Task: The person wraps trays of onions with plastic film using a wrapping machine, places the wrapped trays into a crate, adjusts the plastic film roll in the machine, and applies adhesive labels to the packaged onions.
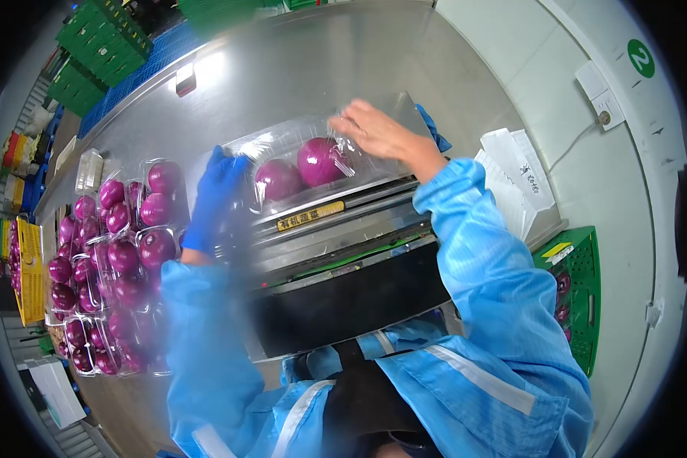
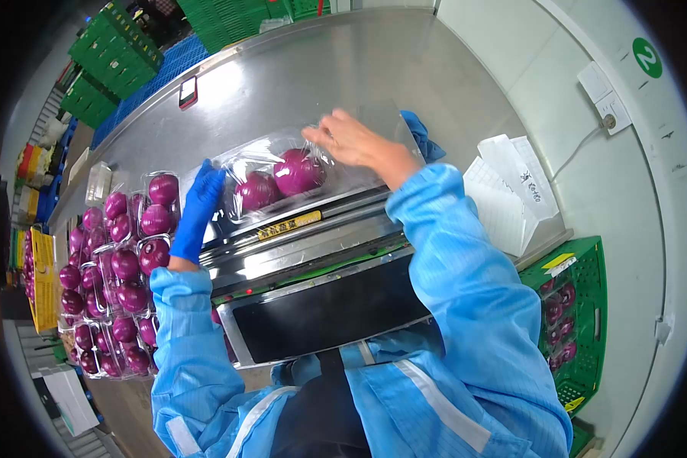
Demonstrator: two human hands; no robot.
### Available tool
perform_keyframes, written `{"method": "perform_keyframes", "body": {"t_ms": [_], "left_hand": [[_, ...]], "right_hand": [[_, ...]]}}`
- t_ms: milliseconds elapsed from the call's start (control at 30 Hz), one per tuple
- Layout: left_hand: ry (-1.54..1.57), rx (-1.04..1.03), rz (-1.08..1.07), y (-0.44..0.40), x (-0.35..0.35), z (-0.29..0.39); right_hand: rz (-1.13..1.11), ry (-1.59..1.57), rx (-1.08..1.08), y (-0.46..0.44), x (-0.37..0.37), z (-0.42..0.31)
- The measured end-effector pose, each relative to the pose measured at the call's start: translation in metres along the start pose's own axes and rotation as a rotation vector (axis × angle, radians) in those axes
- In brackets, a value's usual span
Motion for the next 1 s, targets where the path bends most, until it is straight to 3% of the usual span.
{"method": "perform_keyframes", "body": {"t_ms": [33, 100, 200, 333, 367, 433, 500, 567, 600, 667, 700, 733, 800, 867, 900, 933, 1000], "left_hand": [[0.025, 0.016, -0.071, 0.018, -0.013, 0.002], [0.033, 0.343, -0.365, 0.048, -0.010, 0.056], [0.370, 0.495, -0.353, 0.112, 0.006, 0.093], [0.553, 0.594, -0.322, 0.204, -0.001, 0.058], [0.521, 0.774, -0.299, 0.227, -0.002, 0.044], [0.232, 0.457, -0.281, 0.235, -0.006, 0.028], [0.026, 0.289, -0.219, 0.242, -0.012, 0.024], [-0.112, 0.274, -0.114, 0.246, -0.017, 0.025], [0.015, 0.097, -0.042, 0.246, -0.014, 0.038], [0.024, 0.112, 0.104, 0.254, -0.001, 0.024], [0.028, 0.125, 0.173, 0.260, 0.005, 0.011], [0.092, 0.104, 0.308, 0.263, 0.016, -0.003], [0.077, 0.308, 0.228, 0.269, 0.028, -0.024], [0.045, 0.527, 0.135, 0.281, 0.044, -0.026], [-0.018, 0.528, 0.055, 0.285, 0.051, -0.024], [0.290, 0.737, 0.057, 0.307, 0.053, -0.034], [0.503, 0.827, -0.088, 0.353, 0.056, -0.056]], "right_hand": [[-0.078, -0.140, -0.039, 0.009, 0.002, -0.005], [-0.241, -0.437, -0.134, 0.048, 0.020, -0.037], [-0.347, -0.598, -0.279, 0.120, 0.045, -0.079], [-0.393, -0.767, -0.368, 0.197, 0.007, -0.093], [-0.431, -0.757, -0.462, 0.214, -0.008, -0.089], [-0.293, -0.706, -0.468, 0.232, -0.029, -0.084], [-0.070, -0.574, -0.411, 0.240, -0.050, -0.073], [0.105, -0.399, -0.390, 0.245, -0.045, -0.072], [0.165, -0.295, -0.404, 0.247, -0.038, -0.072], [0.312, -0.149, -0.425, 0.248, -0.019, -0.071], [0.284, 0.096, -0.423, 0.252, -0.021, -0.064], [0.297, 0.088, -0.463, 0.256, -0.016, -0.055], [0.317, 0.041, -0.512, 0.263, -0.001, -0.046], [0.174, -0.010, -0.531, 0.275, 0.003, -0.037], [0.109, -0.050, -0.527, 0.284, 0.005, -0.033], [-0.036, -0.079, -0.559, 0.301, -0.009, -0.027], [-0.317, -0.132, -0.614, 0.341, -0.041, -0.014]]}}
Point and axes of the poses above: each hand's wrist, its own y-axis away from the middle knuckle, its own x-axis out of the back of the hand, z = x × y, the point moved 9 cm from there along -y, towards the middle knuckle, and after that the axes turned 12 degrees about y, right-handed, at the moved point
